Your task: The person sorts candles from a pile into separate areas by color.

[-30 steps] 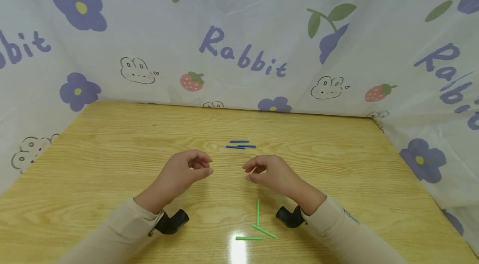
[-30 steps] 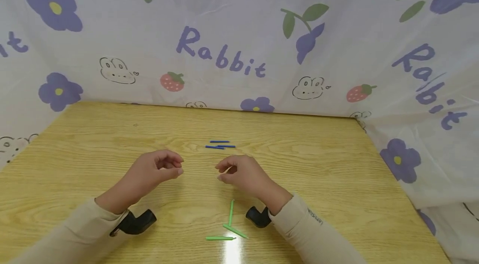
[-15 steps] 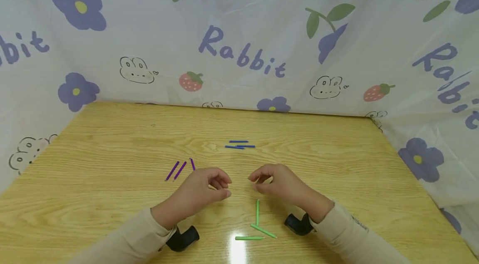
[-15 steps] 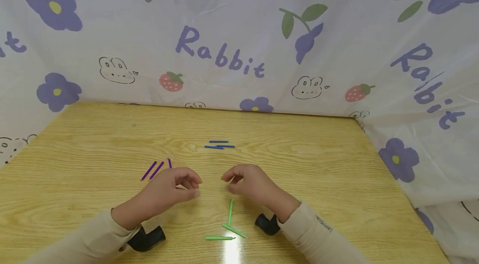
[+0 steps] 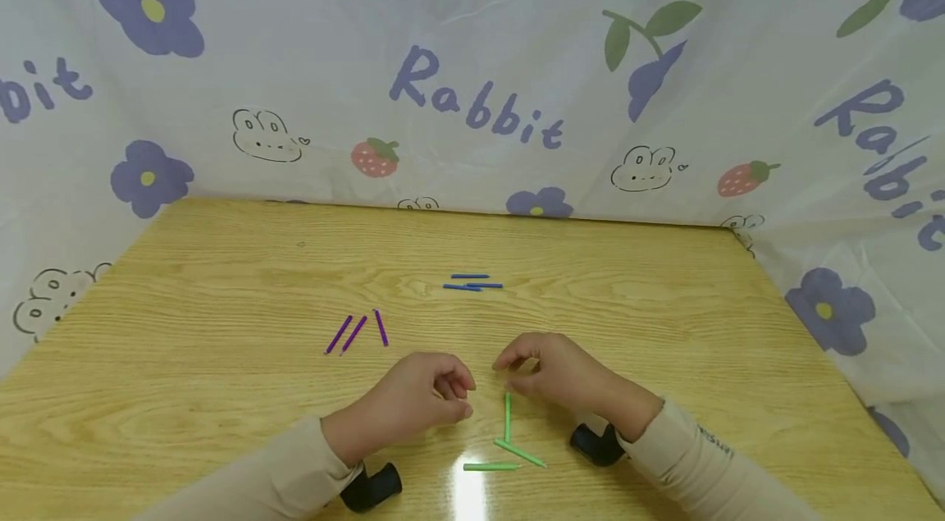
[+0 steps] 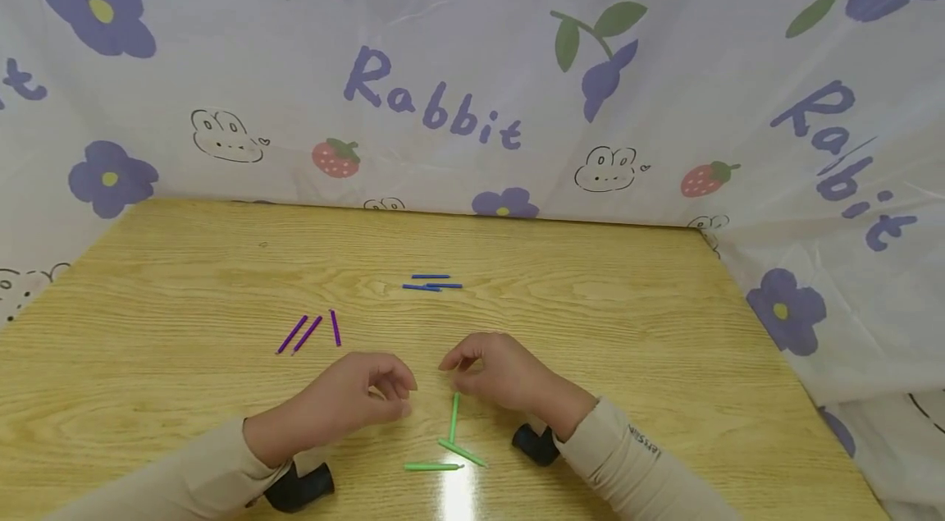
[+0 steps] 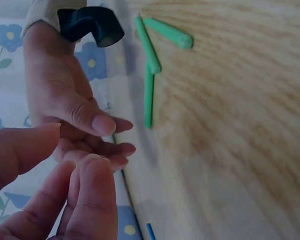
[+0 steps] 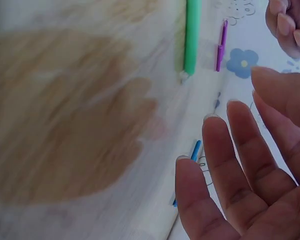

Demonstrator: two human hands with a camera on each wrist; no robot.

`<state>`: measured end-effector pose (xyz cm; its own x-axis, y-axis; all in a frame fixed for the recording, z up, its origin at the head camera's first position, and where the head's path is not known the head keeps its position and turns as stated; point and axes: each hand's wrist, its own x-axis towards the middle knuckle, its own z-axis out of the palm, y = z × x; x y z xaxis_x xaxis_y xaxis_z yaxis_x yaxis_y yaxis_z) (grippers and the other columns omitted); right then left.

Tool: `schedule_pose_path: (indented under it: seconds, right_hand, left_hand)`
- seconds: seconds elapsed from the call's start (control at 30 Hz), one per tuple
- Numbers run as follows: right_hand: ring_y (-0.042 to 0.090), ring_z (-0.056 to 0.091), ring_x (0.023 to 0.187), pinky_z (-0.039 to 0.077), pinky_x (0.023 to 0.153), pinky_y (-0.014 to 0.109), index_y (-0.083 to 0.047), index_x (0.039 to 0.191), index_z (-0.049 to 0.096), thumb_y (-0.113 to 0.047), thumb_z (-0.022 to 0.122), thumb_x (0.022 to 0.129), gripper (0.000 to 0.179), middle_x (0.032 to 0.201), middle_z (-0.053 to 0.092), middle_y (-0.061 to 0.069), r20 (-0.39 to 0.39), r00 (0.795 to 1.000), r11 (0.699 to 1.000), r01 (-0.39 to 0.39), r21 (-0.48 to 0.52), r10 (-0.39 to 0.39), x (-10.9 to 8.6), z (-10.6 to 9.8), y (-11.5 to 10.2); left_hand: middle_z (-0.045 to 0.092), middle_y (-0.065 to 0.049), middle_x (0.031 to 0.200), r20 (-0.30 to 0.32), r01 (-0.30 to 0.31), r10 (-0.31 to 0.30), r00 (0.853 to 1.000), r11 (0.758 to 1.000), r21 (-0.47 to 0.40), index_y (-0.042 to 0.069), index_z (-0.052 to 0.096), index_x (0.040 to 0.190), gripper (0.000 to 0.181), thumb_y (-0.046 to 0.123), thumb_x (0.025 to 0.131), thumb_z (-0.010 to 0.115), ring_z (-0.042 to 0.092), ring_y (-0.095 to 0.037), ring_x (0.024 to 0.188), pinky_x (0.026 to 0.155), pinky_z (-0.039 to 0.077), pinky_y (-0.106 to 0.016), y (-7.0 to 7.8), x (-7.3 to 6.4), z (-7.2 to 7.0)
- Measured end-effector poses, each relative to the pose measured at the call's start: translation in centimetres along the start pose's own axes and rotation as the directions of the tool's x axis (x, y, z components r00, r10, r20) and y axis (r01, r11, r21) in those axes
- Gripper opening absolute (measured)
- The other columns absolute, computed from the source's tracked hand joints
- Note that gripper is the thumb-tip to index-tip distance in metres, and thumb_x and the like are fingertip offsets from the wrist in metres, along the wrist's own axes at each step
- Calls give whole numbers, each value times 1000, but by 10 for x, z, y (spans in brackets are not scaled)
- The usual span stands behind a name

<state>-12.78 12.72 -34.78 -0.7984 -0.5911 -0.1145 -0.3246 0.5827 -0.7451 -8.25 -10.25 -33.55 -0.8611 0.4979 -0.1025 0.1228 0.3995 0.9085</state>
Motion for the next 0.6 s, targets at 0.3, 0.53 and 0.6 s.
schedule_pose_path:
  seconds: [0.3,0.53,0.6]
  right_hand:
    - [20,59,107,47,91,34,-13,98,73,-3,70,85,17,107,67,-3,83,995,996,68,-50,-64,-1,-4,9]
    - [16,59,107,45,95,34,-15,97,73,-1,70,83,20,105,66,-7,149,982,988,128,-86,-114,-2,-4,10]
    - [16,59,107,45,95,34,-15,97,73,-1,70,83,20,105,66,-7,166,979,986,139,-89,-122,-1,-4,10]
  left_hand:
    - [60,-2,82,89,13,-11,996,1000,-22,-2,65,93,16,0,79,73,57,-11,74,66,48,-22,-3,1,10]
    - [61,-2,82,129,17,-15,991,1000,-16,-1,65,91,16,-2,78,73,57,-10,73,66,48,-22,-6,1,17]
    - [61,-1,81,137,14,-11,990,1000,-19,-2,64,90,16,-2,77,73,57,-10,72,65,48,-22,-6,1,18]
